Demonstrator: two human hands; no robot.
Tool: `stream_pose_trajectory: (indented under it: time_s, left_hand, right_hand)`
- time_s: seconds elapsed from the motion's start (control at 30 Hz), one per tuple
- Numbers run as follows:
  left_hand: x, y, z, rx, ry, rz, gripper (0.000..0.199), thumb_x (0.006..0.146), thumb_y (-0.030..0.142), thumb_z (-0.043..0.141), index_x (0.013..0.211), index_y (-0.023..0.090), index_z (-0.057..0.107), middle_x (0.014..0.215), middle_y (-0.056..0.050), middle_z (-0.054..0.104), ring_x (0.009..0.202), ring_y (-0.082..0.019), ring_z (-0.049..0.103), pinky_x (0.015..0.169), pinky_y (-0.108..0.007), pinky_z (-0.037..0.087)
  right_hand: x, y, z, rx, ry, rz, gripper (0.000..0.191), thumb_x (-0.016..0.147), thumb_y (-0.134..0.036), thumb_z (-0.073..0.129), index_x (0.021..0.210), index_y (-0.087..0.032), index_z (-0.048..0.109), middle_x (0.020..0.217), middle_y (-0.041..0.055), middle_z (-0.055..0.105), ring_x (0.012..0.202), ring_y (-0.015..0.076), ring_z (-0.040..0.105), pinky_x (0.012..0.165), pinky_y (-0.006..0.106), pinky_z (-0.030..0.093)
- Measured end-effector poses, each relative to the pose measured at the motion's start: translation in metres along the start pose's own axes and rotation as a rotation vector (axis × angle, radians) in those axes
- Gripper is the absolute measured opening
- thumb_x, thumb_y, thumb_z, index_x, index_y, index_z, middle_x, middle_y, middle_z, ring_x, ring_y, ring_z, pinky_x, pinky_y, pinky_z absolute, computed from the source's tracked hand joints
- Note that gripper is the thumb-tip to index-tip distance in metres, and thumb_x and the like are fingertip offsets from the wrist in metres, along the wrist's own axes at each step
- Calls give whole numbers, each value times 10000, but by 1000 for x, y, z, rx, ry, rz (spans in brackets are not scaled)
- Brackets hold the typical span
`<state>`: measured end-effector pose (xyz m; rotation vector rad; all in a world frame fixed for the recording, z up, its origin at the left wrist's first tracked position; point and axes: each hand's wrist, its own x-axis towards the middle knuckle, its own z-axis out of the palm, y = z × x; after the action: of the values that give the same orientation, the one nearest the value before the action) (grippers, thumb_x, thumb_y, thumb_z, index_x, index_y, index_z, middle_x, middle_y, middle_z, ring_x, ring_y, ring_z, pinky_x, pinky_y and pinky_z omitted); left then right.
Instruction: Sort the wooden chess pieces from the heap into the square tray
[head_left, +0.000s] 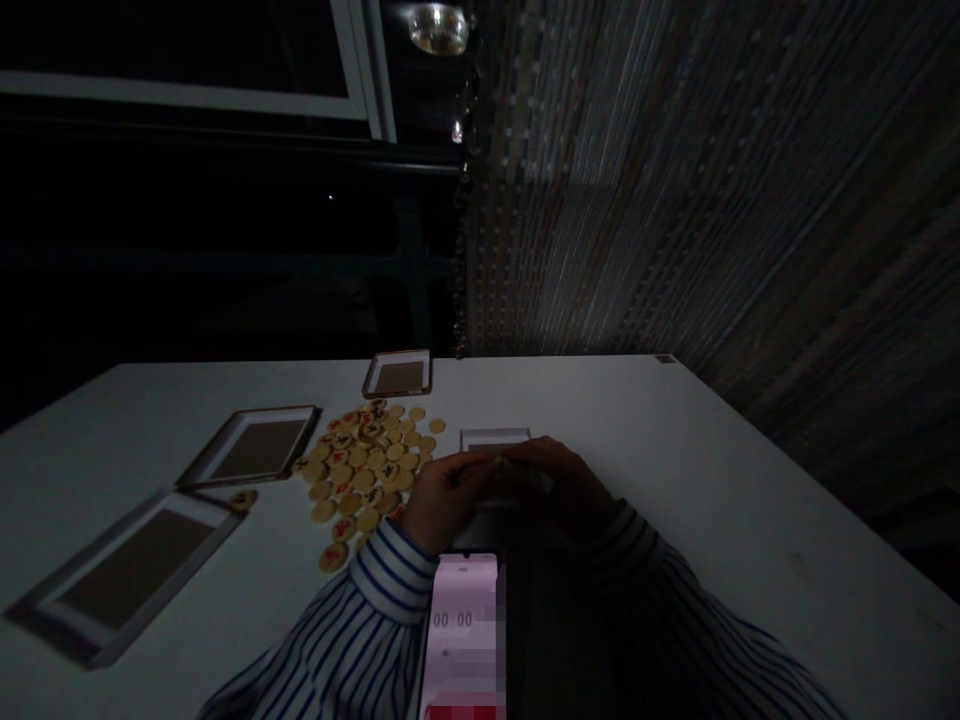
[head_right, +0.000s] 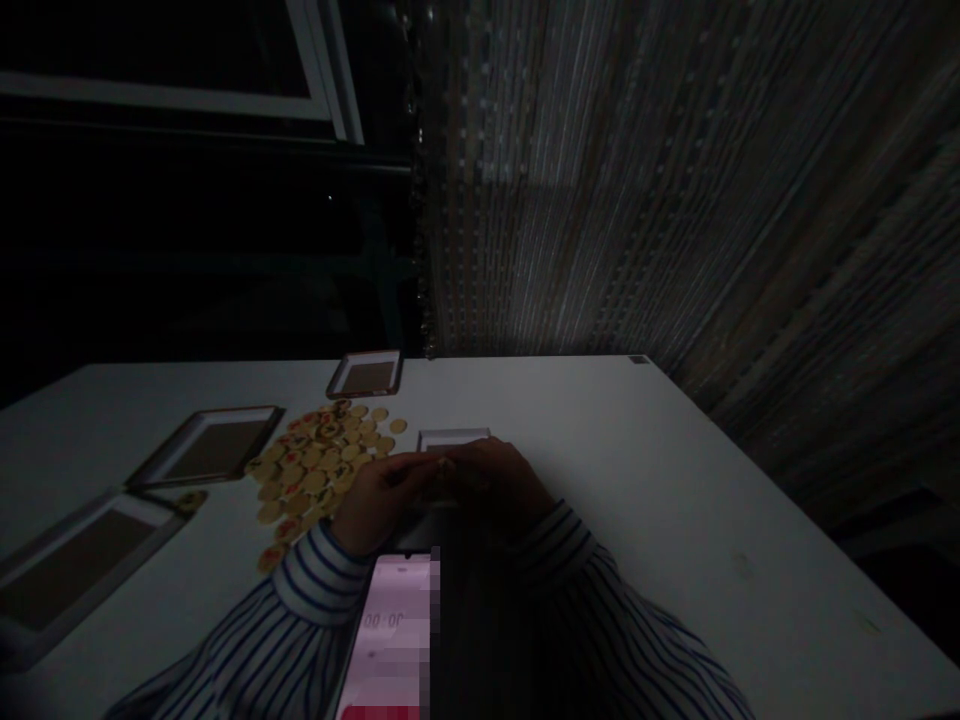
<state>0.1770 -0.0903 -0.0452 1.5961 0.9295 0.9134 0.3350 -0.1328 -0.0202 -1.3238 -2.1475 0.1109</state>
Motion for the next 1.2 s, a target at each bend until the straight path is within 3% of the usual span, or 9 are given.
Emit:
stream_pose_trajectory:
  time_s: [0.27,0.47,0.6,0.9,1.2]
  left_hand:
    - [0,-1,-2,75,20,32,218,699,288,560,826,144,662,788,-50,692,728,-160,625,666,-259,497]
    - [5,-15,-18,369,155,104,293,748,354,486,904,157,638,828,-59,675,780,-172,610,734,-300,471]
    - [6,-21,-25,590,174,149,279,772,317,441,920,174,629,873,-65,660,805,-170,603,745,-291,457]
    - [4,-16,-20,835,65,189,269,769,216,413,926,156,624,909,-84,640,856,-191,576,781,-306,435]
    - [5,-19,-18,863,24,180,267,764,188,414,922,165,627,889,-88,635,846,-189,574,774,-301,434]
  right_hand:
    - [-3,6,0,-44,-44,5,257,835,-330,421,924,-197,621,807,65,649,764,152,567,668,270,409]
    - [-10,22,4,-90,-15,47,236,777,-302,501,964,-198,600,898,66,647,813,168,564,716,296,402]
    - [-12,29,4,-114,-35,49,262,756,-288,524,993,-194,587,897,59,646,805,168,564,702,293,397]
    - [-14,48,3,-163,-132,57,334,697,-327,580,999,-185,591,873,60,651,761,155,575,681,275,398]
    - [-3,38,-3,-230,-337,85,252,710,-293,570,938,-200,624,818,46,663,692,137,589,624,245,403]
